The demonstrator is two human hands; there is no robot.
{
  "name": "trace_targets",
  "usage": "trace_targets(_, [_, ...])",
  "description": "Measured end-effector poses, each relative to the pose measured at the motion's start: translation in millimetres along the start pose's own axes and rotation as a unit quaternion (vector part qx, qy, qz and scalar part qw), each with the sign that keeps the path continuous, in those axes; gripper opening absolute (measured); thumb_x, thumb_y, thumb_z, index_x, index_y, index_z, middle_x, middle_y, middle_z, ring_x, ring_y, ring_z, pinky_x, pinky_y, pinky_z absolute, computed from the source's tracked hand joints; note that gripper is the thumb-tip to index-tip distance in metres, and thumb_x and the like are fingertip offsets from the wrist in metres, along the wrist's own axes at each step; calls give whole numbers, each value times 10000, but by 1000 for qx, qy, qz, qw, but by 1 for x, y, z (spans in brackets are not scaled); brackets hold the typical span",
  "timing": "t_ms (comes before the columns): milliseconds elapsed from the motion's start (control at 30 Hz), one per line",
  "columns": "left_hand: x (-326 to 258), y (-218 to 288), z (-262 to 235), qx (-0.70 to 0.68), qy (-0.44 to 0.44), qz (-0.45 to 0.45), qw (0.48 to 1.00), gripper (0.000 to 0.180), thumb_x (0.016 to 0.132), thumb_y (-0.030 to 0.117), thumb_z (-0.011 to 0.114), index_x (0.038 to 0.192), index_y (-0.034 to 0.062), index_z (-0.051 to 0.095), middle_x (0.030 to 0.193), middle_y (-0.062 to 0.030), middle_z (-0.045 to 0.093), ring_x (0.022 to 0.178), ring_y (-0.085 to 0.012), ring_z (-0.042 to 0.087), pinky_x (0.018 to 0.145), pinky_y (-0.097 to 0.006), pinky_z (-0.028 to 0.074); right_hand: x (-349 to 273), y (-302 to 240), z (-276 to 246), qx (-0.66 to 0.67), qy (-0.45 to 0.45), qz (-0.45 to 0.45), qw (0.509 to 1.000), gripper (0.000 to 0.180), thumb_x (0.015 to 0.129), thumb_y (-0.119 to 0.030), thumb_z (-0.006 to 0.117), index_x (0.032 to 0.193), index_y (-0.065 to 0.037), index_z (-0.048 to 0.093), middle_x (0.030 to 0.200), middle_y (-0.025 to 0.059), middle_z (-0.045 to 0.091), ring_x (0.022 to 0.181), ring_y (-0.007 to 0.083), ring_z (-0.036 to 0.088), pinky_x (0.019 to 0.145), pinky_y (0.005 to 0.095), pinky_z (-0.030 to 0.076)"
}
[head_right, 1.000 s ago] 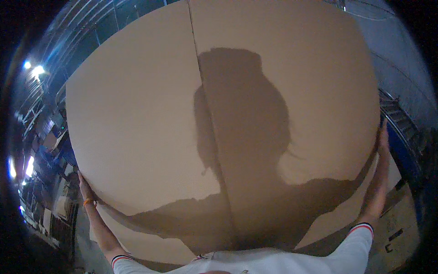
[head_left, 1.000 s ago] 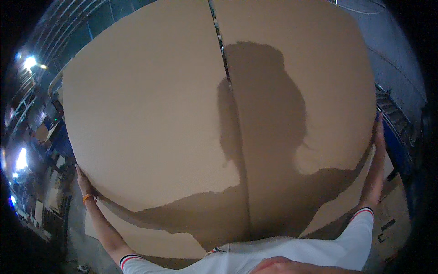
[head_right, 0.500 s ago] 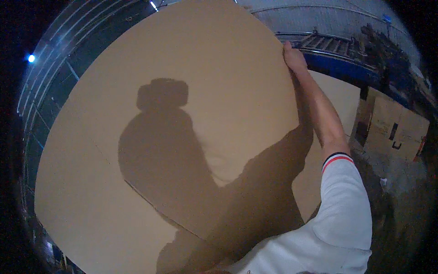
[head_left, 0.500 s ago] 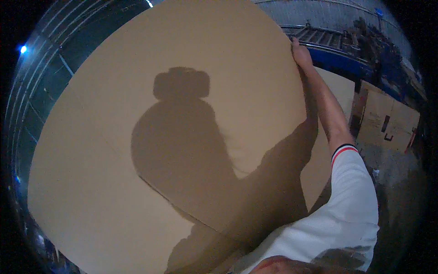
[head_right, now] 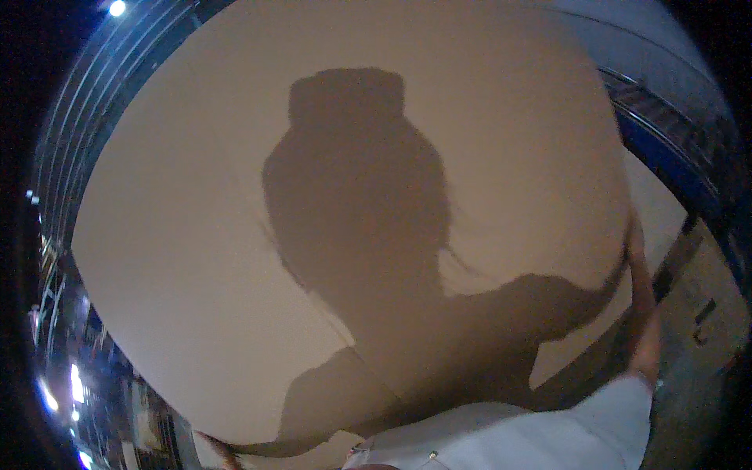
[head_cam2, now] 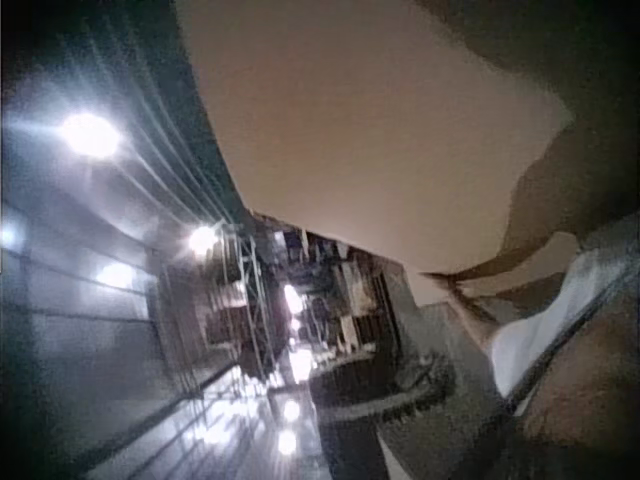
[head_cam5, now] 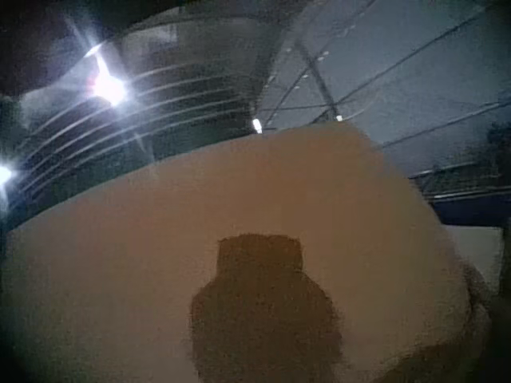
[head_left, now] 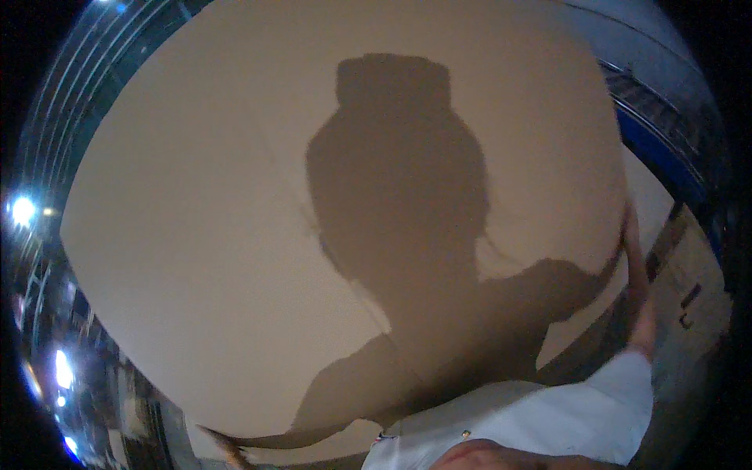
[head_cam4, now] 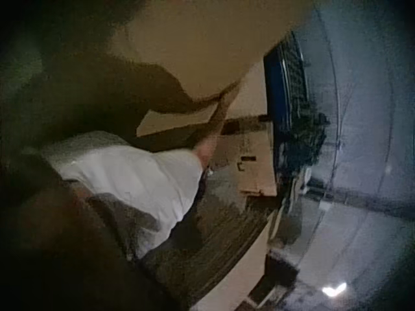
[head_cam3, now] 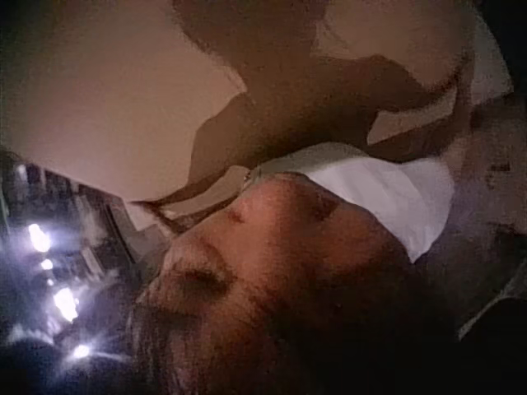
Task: The person repeatedly picks up large flat cardboard sheets from a stack and feeds them into a machine. The hands lift each sheet, align it, and place it onto the machine's intake area, then return to the stack for the next sheet.
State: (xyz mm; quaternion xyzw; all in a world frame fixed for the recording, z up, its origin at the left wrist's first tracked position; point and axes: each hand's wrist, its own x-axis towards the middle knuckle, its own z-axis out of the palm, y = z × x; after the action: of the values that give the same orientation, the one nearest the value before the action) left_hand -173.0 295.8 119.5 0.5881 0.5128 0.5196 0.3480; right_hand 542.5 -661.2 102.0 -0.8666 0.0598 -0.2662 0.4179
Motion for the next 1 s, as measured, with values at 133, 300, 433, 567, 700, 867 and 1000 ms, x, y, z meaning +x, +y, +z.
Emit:
trace_targets(133, [-82, -57, -56, 7, 43, -52, 998, 552, 982, 464, 386, 1223, -2, 557, 1068, -126, 634, 885, -241, 614, 717, -397, 486, -96, 116, 2, -91, -7, 93, 991, 577, 1021, -397, 299, 1421, 13, 359, 1320, 197, 503, 1212, 298, 468, 1023, 414, 355])
trace_targets(300, [-131, -110, -110, 49, 69, -78, 993, 535, 985, 445, 386, 1182, -6, 594, 1000, -126, 673, 816, -238, 648, 655, -398, 511, -120, 146, 22, -105, -44, 75, 991, 547, 1024, -365, 279, 1426, 1, 343, 1207, 253, 575, 1085, 352, 572, 925, 468, 448])
trace_targets(433, [-75, -158, -94, 317, 23, 18, 948, 505, 975, 417, 444, 1010, -36, 665, 890, -105, 675, 727, -189, 596, 609, -382, 489, -87, 142, -27, -295, 72, -72, 950, 521, 1019, -356, 274, 1420, -35, 359, 1079, 278, 629, 960, 431, 617, 808, 522, 488])
trace_targets(567, [2, -69, -108, -39, -20, 41, 998, 558, 997, 427, 387, 1357, 7, 460, 1254, -141, 573, 1040, -275, 562, 858, -404, 480, -27, -18, 30, -202, -18, 52, 978, 657, 992, -525, 213, 1339, -28, 466, 1256, 267, 554, 1176, 442, 508, 985, 502, 395])
trace_targets(700, [38, 31, 12, -128, -147, -56, 979, 587, 949, 446, 491, 1336, 4, 479, 1316, -136, 545, 1177, -289, 526, 972, -404, 430, 9, -148, 61, -279, -53, 86, 955, 755, 936, -633, 280, 1298, -26, 545, 1337, 249, 504, 1258, 393, 462, 1058, 477, 330])
trace_targets(867, [-36, -23, 81, 598, -380, 227, 668, 579, 871, 560, 522, 1263, 136, 553, 1413, -217, 423, 1315, -378, 381, 1052, -509, 336, -171, -213, 211, -274, -236, -189, 913, 672, 943, -498, 401, 1456, -71, 322, 1522, 178, 271, 1412, 332, 236, 1122, 555, 185])
trace_targets(1000, [-198, -53, 129, 506, -265, 198, 797, 654, 895, 533, 520, 1451, 220, 377, 1553, -152, 228, 1439, -367, 156, 1136, -576, 120, -291, -158, 216, -335, -313, -217, 862, 626, 973, -477, 359, 1507, -173, 241, 1582, 65, 171, 1452, 270, 161, 1160, 517, 97])
